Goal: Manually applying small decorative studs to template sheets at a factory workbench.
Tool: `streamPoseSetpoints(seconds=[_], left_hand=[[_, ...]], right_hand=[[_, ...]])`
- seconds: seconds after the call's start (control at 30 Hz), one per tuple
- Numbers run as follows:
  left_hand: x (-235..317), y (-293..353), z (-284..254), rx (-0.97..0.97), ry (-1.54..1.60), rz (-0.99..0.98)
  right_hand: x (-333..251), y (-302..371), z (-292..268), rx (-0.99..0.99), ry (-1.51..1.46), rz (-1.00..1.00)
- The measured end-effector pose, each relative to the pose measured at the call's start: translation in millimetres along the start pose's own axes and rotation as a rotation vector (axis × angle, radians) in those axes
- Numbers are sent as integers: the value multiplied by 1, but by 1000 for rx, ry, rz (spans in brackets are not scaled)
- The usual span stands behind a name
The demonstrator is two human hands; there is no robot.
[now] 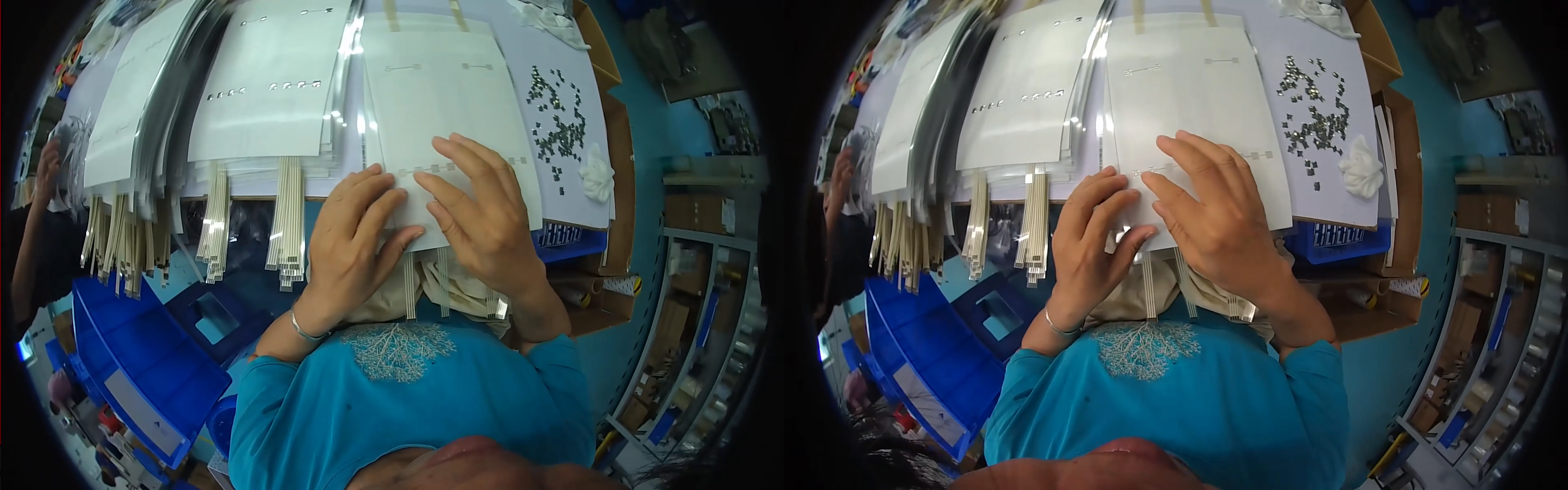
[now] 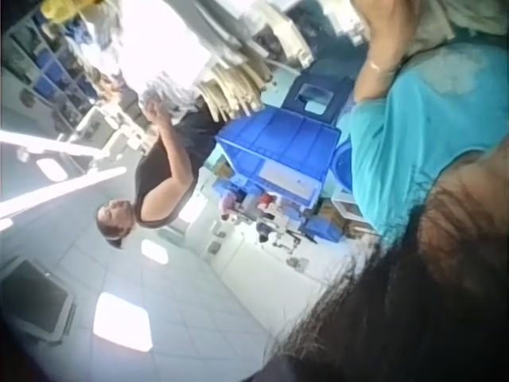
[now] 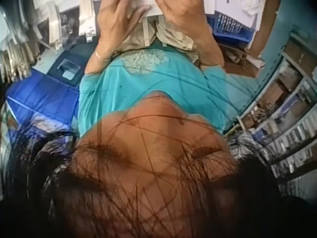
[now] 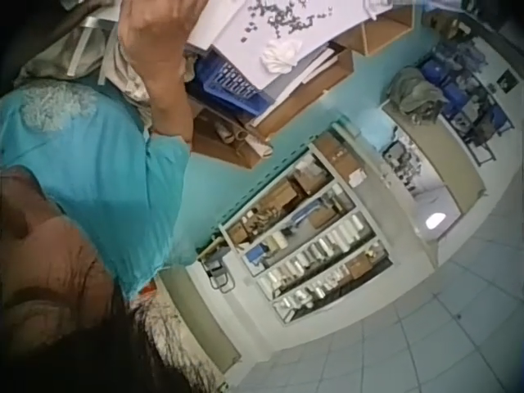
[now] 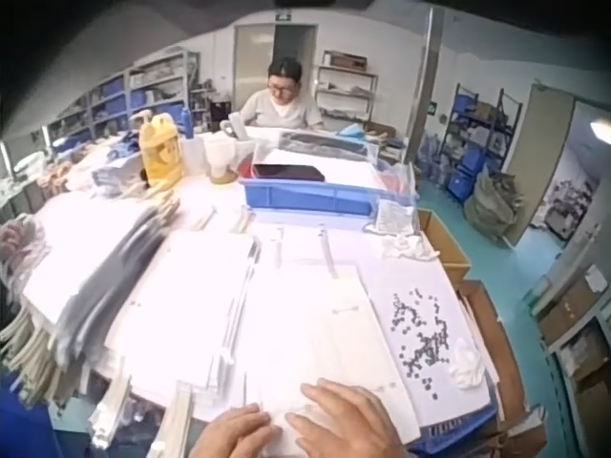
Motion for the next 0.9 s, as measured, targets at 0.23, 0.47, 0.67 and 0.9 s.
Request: streamPoseSetpoints(seconds=[0.23,0.47,0.67,0.9], left_hand=[[-7,0,-2,36,12,28],[-8,0,-1,38,14,44],[-7,0,0,46,-4,42],[-8,2,3,66,-10,53]], right_hand=[[2,-3,-1,-19,17,42],[6,13,-5,-4,40,84],[8,10,-3,-25,131,-5],[-11,25,-5,-168,315,-17]])
Point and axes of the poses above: each hand's wrist, its own y-axis away from the middle knuckle, its own z-axis out of the palm, x = y × z, the point moved 3 cm from there along -y, towards the middle knuckle, and after that the axes turned 5 degrees about -z, right-handed, at the moved point
